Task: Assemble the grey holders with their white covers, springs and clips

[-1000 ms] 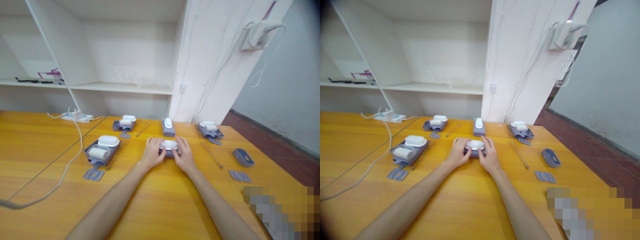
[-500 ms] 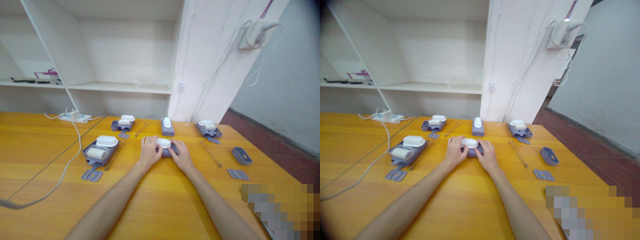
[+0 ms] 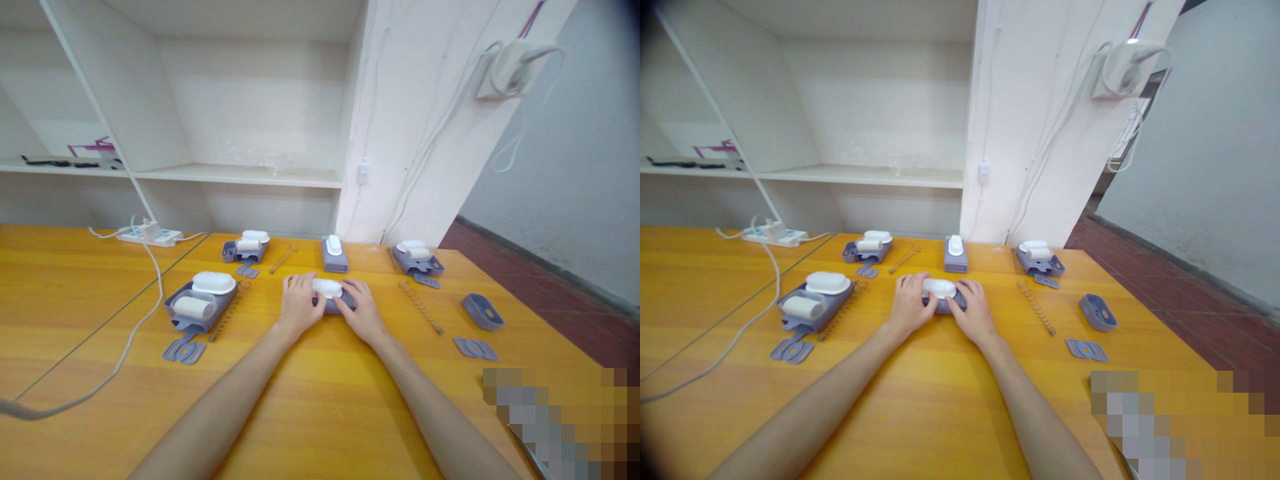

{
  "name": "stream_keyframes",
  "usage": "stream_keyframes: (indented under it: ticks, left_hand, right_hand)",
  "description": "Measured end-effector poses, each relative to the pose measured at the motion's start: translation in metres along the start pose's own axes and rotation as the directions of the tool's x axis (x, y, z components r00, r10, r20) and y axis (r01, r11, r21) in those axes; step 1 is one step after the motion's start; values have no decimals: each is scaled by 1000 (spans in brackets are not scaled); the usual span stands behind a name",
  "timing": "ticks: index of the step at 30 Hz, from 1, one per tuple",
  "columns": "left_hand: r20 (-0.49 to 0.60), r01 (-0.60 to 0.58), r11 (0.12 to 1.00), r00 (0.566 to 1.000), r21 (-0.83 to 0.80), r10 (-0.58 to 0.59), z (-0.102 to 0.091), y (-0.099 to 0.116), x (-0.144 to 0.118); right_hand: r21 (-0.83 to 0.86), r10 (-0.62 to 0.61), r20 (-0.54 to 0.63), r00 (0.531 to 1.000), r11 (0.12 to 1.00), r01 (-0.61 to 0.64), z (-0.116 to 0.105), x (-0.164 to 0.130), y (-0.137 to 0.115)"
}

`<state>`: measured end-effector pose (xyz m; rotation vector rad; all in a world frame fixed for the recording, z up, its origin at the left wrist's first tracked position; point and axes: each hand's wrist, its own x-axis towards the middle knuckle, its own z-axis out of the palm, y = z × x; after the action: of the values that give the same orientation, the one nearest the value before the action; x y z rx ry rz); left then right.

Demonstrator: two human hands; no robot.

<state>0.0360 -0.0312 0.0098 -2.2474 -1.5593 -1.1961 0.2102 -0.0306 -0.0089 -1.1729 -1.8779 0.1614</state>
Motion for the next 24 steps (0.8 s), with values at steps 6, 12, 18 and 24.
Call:
stream_keyframes:
  ticks: [6, 12, 18, 24]
  left_hand:
    - [19, -15, 999, 1000, -44, 16, 1, -3, 0]
    - [45, -49, 989, 997, -137, 56, 2, -6, 1]
    - [34, -80, 961, 995, -263, 92, 3, -7, 0]
    - [32, -85, 952, 995, -294, 98, 2, -7, -1]
  right_hand:
    - [-10, 7, 20, 1000, 1000, -7, 3, -2, 1]
    - [46, 63, -9, 998, 997, -63, 2, 0, 6]
    - [46, 93, -6, 996, 995, -92, 0, 2, 9]
    - [57, 116, -23, 993, 992, -115, 1, 2, 14]
